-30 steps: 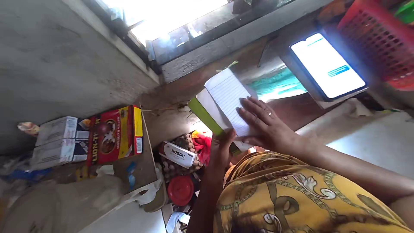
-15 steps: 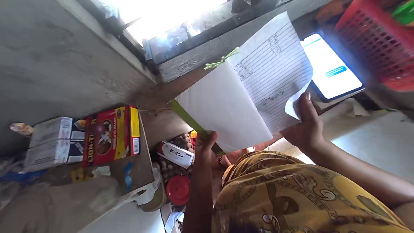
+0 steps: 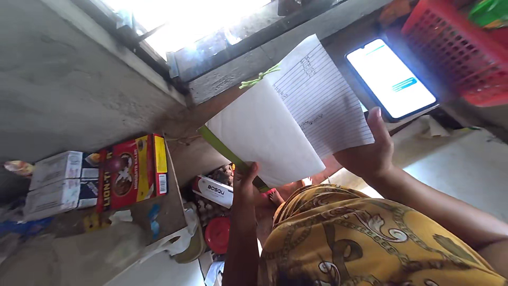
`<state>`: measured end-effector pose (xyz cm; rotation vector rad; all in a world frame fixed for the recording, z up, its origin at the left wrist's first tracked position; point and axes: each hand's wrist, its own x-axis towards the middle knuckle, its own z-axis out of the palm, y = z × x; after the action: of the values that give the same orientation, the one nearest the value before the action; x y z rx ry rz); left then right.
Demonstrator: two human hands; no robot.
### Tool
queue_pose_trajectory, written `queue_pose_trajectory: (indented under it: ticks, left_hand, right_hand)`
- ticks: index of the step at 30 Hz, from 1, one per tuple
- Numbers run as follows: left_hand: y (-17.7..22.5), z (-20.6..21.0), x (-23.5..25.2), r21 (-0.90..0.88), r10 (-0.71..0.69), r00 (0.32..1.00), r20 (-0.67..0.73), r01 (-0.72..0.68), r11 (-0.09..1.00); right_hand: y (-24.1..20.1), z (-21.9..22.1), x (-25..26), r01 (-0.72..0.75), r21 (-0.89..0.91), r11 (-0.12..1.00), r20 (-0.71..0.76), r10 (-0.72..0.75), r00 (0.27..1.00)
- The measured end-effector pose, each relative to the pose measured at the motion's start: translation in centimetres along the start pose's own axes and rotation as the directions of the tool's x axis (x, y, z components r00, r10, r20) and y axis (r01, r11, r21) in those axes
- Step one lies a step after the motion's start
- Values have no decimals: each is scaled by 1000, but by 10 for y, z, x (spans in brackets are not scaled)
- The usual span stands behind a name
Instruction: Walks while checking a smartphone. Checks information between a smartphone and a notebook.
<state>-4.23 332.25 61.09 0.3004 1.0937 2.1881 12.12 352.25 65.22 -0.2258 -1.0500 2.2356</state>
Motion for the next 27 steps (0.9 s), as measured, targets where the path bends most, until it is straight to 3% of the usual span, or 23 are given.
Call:
queue_pose_trajectory:
  ticks: [8, 14, 15, 17, 18, 19, 20, 21, 22, 24, 26, 27]
  left_hand:
    - [3, -1, 0, 4, 2, 999, -47, -2, 1000]
    - [1, -4, 0, 27, 7, 998, -70, -5, 1000]
    - [1, -4, 0, 35, 8, 998, -65, -6, 999]
    - [0, -1, 1, 53, -7, 999, -51, 10, 999]
    - [-1, 3, 1, 44, -26, 998, -49, 29, 999]
    - [-3, 5, -1, 31, -47, 998, -51, 48, 998]
    - [-5, 6, -3, 26, -69, 997, -37, 70, 997]
    - [-9, 4, -4, -21, -76, 997, -17, 75, 997]
    - [-14, 3, -2, -70, -56, 998, 13, 57, 996]
    - [-23, 1, 0, -188, 12, 998, 65, 0, 982]
    - [-25, 7, -5, -262, 16, 1000, 13, -12, 965]
    - [-25, 13, -9, -290, -51, 998, -46, 35, 956]
  right_hand:
    - [-3, 0, -1, -13, -108, 994, 88, 22, 996]
    - [-7, 5, -5, -71, -102, 992, -73, 64, 995]
    - [-8, 6, -7, -46, -131, 990, -35, 41, 999]
    - [-11, 6, -14, 60, -340, 939, 209, 13, 978]
    - [-14, 9, -17, 164, -480, 862, 392, 44, 919]
    - [-16, 15, -16, 315, -543, 778, 587, 84, 805]
    - [-18, 23, -14, 450, -563, 693, 704, 117, 700]
    - [-20, 29, -14, 543, -544, 640, 758, 98, 644]
    - [-24, 30, -15, 593, -515, 618, 764, 17, 645]
    - [-35, 23, -17, 613, -540, 576, 653, -172, 737]
    - [-40, 15, -11, 575, -606, 550, 477, -328, 816]
    - [-38, 12, -7, 521, -643, 561, 403, -331, 853]
